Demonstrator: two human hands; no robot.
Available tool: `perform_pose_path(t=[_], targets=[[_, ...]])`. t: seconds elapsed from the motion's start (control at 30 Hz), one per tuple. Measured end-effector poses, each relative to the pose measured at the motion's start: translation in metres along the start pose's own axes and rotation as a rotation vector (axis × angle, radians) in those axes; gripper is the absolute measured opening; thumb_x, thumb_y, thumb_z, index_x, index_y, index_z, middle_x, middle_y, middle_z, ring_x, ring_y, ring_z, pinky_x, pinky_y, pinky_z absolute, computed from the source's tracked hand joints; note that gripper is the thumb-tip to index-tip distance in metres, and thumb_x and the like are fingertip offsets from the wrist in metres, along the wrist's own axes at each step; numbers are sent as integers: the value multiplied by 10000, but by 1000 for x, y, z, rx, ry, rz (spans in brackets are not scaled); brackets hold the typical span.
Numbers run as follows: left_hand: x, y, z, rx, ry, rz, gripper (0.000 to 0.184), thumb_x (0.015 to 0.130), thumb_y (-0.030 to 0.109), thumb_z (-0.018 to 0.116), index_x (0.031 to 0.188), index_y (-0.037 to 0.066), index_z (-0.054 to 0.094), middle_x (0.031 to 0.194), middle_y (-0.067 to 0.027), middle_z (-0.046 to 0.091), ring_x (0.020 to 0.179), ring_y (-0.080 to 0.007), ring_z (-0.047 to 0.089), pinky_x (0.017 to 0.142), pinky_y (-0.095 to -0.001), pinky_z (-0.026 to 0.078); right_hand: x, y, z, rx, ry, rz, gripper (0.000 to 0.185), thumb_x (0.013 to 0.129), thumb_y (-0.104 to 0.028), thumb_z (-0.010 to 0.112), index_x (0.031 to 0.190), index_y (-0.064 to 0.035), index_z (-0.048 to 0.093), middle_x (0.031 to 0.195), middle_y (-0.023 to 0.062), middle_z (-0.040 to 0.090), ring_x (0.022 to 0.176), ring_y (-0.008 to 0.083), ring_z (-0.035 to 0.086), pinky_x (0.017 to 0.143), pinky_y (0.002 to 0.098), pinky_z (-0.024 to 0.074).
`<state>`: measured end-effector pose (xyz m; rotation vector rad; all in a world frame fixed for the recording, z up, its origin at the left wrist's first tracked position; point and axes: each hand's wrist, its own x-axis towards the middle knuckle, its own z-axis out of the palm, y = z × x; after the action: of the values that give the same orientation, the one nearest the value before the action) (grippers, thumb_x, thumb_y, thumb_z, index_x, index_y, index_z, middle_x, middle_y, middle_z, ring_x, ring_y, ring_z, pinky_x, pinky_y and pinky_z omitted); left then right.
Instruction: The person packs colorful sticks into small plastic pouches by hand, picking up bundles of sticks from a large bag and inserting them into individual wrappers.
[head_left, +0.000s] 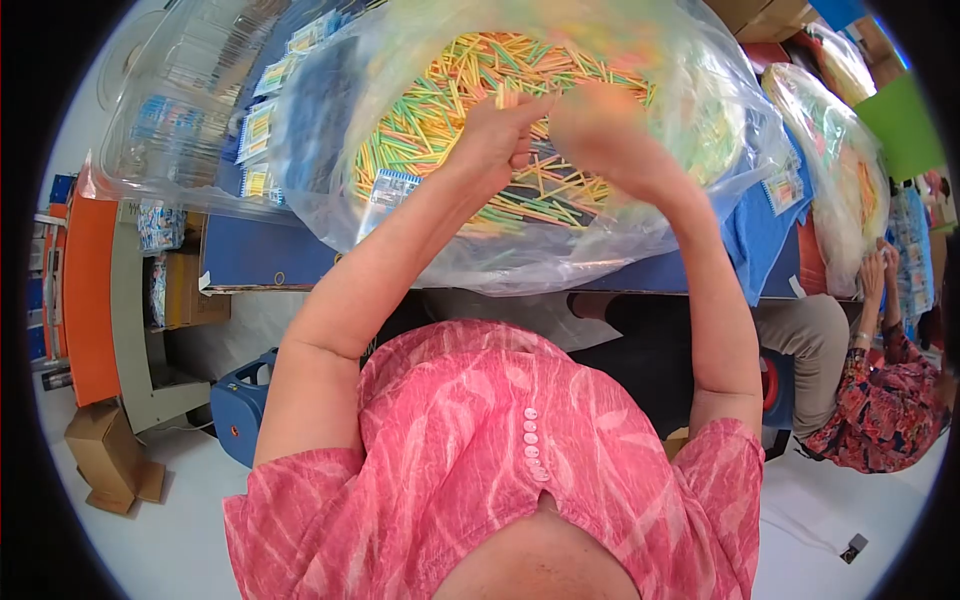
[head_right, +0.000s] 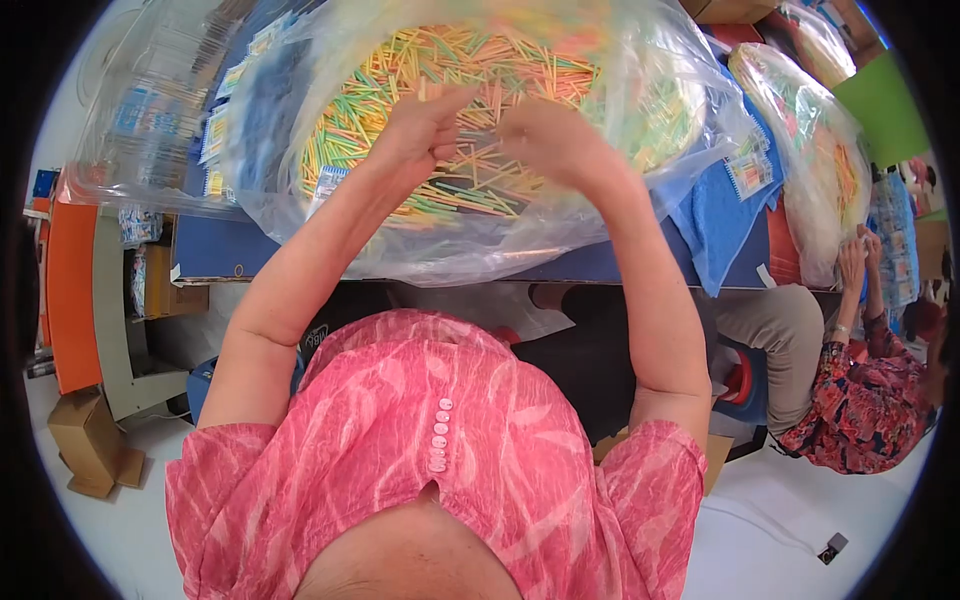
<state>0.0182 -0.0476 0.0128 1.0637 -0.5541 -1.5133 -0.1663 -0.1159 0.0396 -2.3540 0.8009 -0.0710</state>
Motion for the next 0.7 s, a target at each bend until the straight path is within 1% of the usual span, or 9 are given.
perform_pose_path(t=[0.03,0.07,0.13,0.3,0.43,0.53,0.6,0.63,0.7], targets=[[-4,0,-3,21,78,-29,186,947,216,567,869,50,537,579,59,353,491,-67,324,443,-251,275,2,2,8,1,2,-4,412,712,-100,704,1096,-15,580,1069,141,596,1002,307,574,831,390,467],[-7,0,-5,45,156,-61,217,945,237,578,839,55,530,563,73,306,482,-56,275,436,-246,237,5,6,23,-138,136,-69,324,733,-92,678,1034,-14,587,1011,138,595,951,315,574,795,404,466],[-10,-5,-11,28,143,-59,232,948,251,576,839,50,536,568,68,321,482,-59,289,436,-247,251,11,13,51,-418,409,-194,152,775,-77,627,910,-13,601,896,132,594,850,333,574,723,432,465],[-16,-16,-16,-7,130,-42,277,959,288,561,864,27,560,603,38,422,501,-75,362,452,-245,318,27,24,59,-513,477,-352,83,795,-101,607,828,-25,600,778,124,566,803,344,575,686,454,461],[-18,-18,-13,55,199,40,293,966,296,551,910,9,574,699,-20,546,570,-106,470,503,-268,400,30,25,43,-629,443,-196,124,822,-126,599,782,-10,582,742,126,587,747,360,583,651,453,463],[-14,-28,-3,5,197,83,302,973,300,538,939,2,577,801,-64,608,660,-139,547,560,-295,457,13,11,25,-183,523,67,159,843,-128,598,777,16,584,779,142,639,710,325,614,636,401,478],[-9,-33,6,-125,129,95,309,983,304,516,963,1,575,919,-103,642,781,-178,617,631,-323,509,8,-5,29,-98,506,33,151,841,-126,607,794,17,599,780,135,649,695,306,619,629,378,479],[-6,-35,7,-124,133,99,309,983,304,516,963,1,575,919,-103,642,781,-178,617,631,-323,509,7,-13,33,-9,487,6,144,839,-124,616,811,18,613,782,128,660,679,286,624,622,356,480],[-1,-35,10,-205,47,97,324,992,315,488,991,2,568,993,-116,628,889,-217,626,723,-360,529,7,-18,35,87,466,-22,141,836,-122,625,828,18,628,783,120,670,664,267,628,614,333,481]])
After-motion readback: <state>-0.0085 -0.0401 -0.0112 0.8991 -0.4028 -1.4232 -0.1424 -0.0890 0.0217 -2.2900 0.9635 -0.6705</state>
